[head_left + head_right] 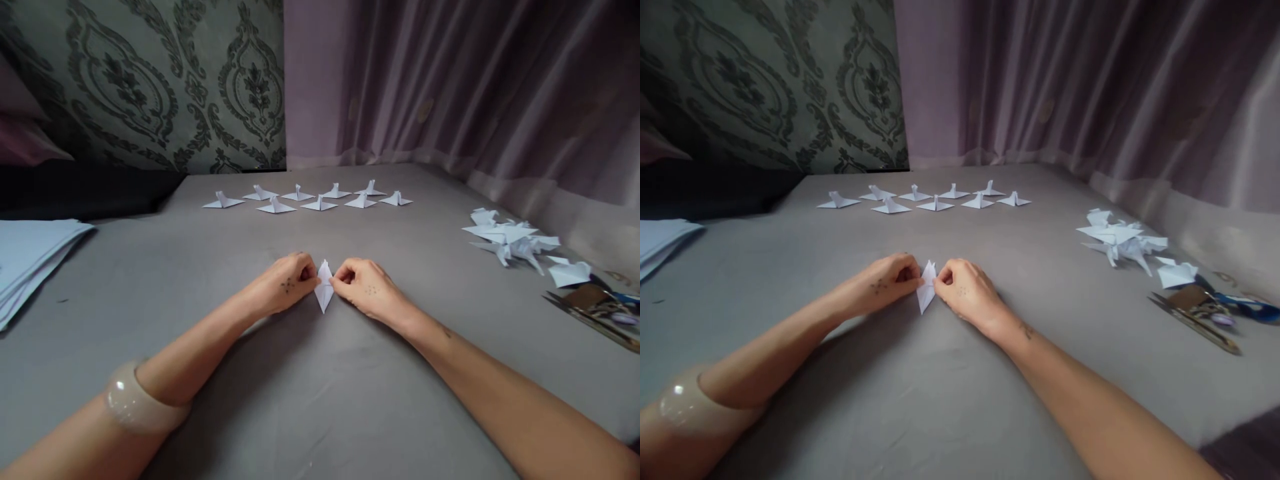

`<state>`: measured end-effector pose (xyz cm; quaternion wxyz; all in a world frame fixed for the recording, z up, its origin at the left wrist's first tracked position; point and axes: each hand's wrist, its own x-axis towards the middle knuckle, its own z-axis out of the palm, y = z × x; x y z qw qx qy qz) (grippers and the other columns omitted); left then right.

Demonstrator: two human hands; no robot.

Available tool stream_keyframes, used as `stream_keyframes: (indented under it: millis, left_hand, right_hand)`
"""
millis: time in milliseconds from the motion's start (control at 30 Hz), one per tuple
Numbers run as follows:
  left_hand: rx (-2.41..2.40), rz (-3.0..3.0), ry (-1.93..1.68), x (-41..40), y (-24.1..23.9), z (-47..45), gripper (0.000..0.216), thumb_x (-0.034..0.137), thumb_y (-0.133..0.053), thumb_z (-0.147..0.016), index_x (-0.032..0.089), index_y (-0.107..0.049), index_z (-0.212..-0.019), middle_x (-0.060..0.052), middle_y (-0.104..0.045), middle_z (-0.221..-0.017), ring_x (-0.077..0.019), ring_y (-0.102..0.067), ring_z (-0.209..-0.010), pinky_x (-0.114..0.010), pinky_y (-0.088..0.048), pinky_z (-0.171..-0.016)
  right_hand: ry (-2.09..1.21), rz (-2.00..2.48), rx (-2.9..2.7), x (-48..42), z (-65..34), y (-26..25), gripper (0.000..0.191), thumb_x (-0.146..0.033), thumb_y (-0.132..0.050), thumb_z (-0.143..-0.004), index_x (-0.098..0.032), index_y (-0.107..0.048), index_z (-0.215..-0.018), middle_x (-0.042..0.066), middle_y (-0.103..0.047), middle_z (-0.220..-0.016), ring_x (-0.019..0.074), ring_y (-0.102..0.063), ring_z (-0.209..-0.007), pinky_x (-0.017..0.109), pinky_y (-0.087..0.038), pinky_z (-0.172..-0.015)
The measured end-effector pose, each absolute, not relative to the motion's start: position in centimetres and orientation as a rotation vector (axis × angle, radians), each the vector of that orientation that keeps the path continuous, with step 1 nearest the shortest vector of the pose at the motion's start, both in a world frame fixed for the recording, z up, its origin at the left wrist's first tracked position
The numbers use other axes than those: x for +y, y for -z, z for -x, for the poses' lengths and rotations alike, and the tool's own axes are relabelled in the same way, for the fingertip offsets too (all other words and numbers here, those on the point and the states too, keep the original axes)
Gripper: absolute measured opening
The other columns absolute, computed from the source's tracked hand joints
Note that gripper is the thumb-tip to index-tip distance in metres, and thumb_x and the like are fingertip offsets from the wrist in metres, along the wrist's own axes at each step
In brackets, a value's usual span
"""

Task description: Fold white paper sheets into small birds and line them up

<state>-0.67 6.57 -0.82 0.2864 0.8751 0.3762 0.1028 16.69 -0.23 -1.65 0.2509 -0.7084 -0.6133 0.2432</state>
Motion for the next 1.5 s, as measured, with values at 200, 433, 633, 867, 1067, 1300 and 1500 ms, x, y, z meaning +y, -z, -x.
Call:
stream_keyframes:
  millis: [200, 433, 633, 867, 1067, 1300, 1500]
  left_hand:
    - [0.834, -2.625, -0.423, 5.1, 1.9, 0.7, 0.022, 0.015, -0.034, -0.089, 0.019, -0.055, -0.094, -0.005, -0.056, -0.093, -0.0166, -0.052, -0.087, -0.028, -0.043, -0.073]
    - [0.82, -3.025, 0.015, 2.9, 0.5, 0.3, 0.025, 0.006, -0.04, -0.08, 0.014, -0.06, -0.093, -0.009, -0.057, -0.087, -0.0206, -0.052, -0.081, -0.03, -0.046, -0.065]
    - [0.873, -3.015, -0.058, 2.1, 0.5, 0.4, 0.02, 0.012, -0.039, -0.082, 0.015, -0.058, -0.086, -0.009, -0.057, -0.085, -0.0191, -0.053, -0.077, -0.029, -0.047, -0.061]
    - [0.987, -2.926, -0.162, 1.8, 0.2, 0.1, 0.033, 0.038, -0.038, -0.09, 0.016, -0.061, -0.082, -0.009, -0.058, -0.087, -0.0211, -0.056, -0.079, -0.03, -0.046, -0.06]
    - [1.119, -2.92, -0.157, 1.7, 0.4, -0.4, 0.025, 0.025, -0.042, -0.086, 0.017, -0.064, -0.08, -0.008, -0.06, -0.086, -0.0211, -0.058, -0.079, -0.028, -0.043, -0.057]
    - [1.161, -2.841, -0.305, 1.5, 0.2, -0.6, 0.031, 0.035, -0.038, -0.09, 0.018, -0.064, -0.085, -0.007, -0.059, -0.083, -0.0191, -0.057, -0.077, -0.027, -0.041, -0.061]
    - [1.177, -2.823, -0.409, 1.7, 1.0, -0.5, 0.027, 0.042, -0.048, -0.086, 0.021, -0.063, -0.094, -0.007, -0.058, -0.088, -0.0199, -0.056, -0.081, -0.028, -0.041, -0.065]
  right_hand:
    - [-0.472, 1.733, -1.861, -1.0, -16.6, 1.9, 0.012, -0.021, -0.052, -0.084, -0.022, -0.063, -0.087, 0.001, -0.062, -0.09, 0.0118, -0.056, -0.074, 0.024, -0.04, -0.066]
    - [-0.136, 1.754, -2.316, -3.4, -16.1, 0.6, 0.032, -0.011, -0.035, -0.092, -0.023, -0.059, -0.109, 0.005, -0.06, -0.103, 0.0167, -0.055, -0.089, 0.027, -0.038, -0.064]
    - [0.002, 1.782, -2.412, -4.1, -16.6, 0.5, 0.035, -0.003, -0.036, -0.086, -0.022, -0.06, -0.103, 0.004, -0.06, -0.099, 0.0165, -0.054, -0.084, 0.029, -0.036, -0.059]
    - [-0.074, 1.834, -2.268, -4.0, -16.7, 0.7, 0.033, -0.005, -0.039, -0.084, -0.021, -0.065, -0.096, 0.005, -0.062, -0.1, 0.0165, -0.057, -0.084, 0.027, -0.039, -0.061]
    - [-0.351, 1.793, -1.881, -3.1, -17.6, 1.4, 0.033, -0.006, -0.04, -0.082, -0.02, -0.069, -0.09, 0.003, -0.066, -0.099, 0.0149, -0.061, -0.088, 0.026, -0.044, -0.082]
    - [-0.451, 1.722, -1.857, -3.7, -17.2, 1.5, 0.034, -0.006, -0.04, -0.08, -0.018, -0.068, -0.094, 0.006, -0.064, -0.102, 0.0149, -0.061, -0.089, 0.027, -0.045, -0.084]
    - [-0.759, 1.601, -1.707, -3.3, -16.8, 1.7, 0.033, -0.007, -0.043, -0.079, -0.016, -0.069, -0.098, 0.009, -0.065, -0.106, 0.0175, -0.061, -0.099, 0.03, -0.045, -0.092]
